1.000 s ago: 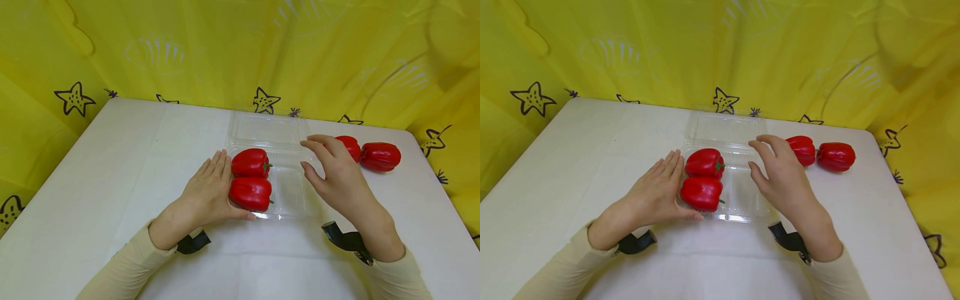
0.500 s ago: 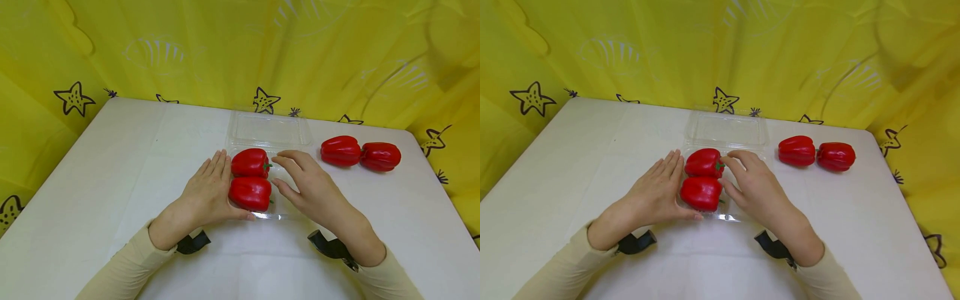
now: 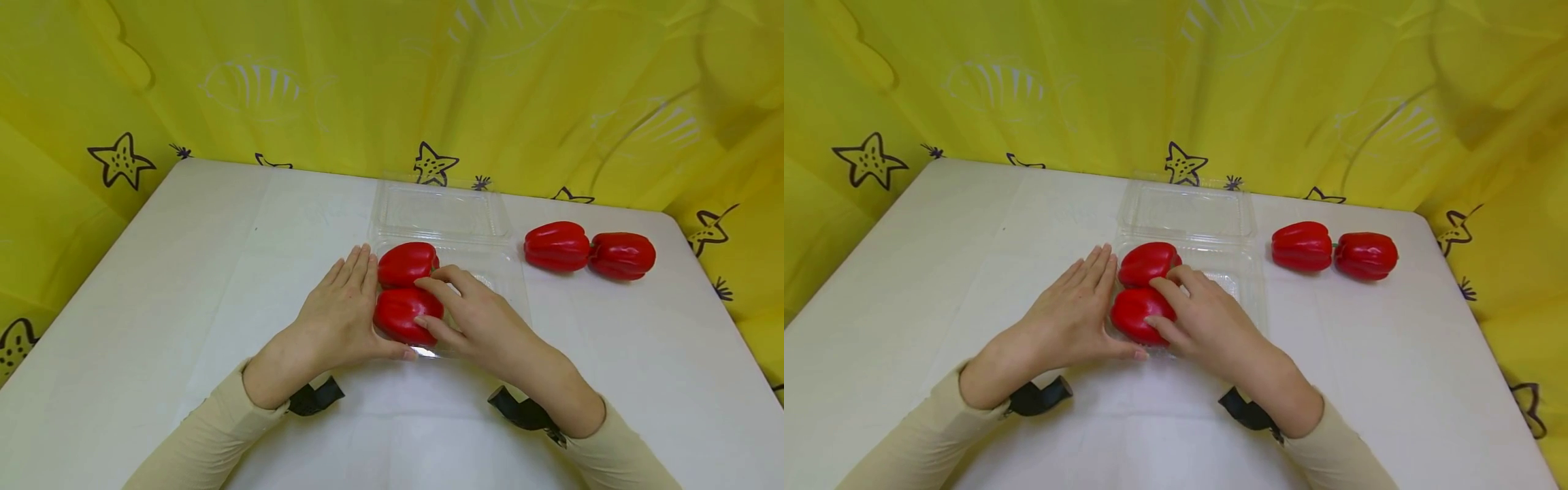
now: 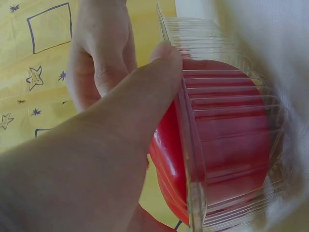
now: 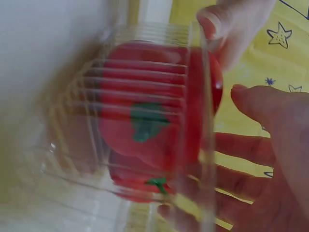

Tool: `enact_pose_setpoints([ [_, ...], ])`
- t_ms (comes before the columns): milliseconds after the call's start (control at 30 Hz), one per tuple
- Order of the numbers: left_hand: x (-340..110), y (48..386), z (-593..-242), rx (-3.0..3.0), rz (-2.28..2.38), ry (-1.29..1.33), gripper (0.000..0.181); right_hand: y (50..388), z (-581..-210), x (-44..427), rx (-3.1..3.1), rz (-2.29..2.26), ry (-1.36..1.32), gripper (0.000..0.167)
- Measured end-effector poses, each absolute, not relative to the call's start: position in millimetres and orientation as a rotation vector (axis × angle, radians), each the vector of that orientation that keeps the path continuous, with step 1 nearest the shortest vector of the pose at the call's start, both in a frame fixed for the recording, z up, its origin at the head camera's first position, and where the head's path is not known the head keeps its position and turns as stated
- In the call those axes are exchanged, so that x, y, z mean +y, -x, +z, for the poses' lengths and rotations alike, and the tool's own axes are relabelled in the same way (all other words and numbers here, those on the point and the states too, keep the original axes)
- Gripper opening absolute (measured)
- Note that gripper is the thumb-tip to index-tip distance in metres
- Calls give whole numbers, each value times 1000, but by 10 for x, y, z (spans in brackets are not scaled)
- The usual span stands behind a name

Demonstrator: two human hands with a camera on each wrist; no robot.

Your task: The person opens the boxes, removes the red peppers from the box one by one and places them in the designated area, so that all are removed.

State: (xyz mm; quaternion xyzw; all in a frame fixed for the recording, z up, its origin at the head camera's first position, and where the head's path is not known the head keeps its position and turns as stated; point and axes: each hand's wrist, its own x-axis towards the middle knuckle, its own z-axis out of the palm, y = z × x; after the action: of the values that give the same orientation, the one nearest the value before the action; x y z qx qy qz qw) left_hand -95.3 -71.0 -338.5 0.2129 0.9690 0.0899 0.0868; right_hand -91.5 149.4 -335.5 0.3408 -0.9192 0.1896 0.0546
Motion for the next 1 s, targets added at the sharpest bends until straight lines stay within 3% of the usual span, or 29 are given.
enact_pose_setpoints([
  [167,-709,956,-3378,2887,265,-638,131,914,-3398,1460,-2815,601,-1040,50],
  [500,-713,941,-3370,2883,258,-638,134,892,-3430,1442,-2954,810,-980,67],
  [1000,-704,939,-3370,2871,256,-618,135,982,-3424,1553,-2957,927,-987,62],
])
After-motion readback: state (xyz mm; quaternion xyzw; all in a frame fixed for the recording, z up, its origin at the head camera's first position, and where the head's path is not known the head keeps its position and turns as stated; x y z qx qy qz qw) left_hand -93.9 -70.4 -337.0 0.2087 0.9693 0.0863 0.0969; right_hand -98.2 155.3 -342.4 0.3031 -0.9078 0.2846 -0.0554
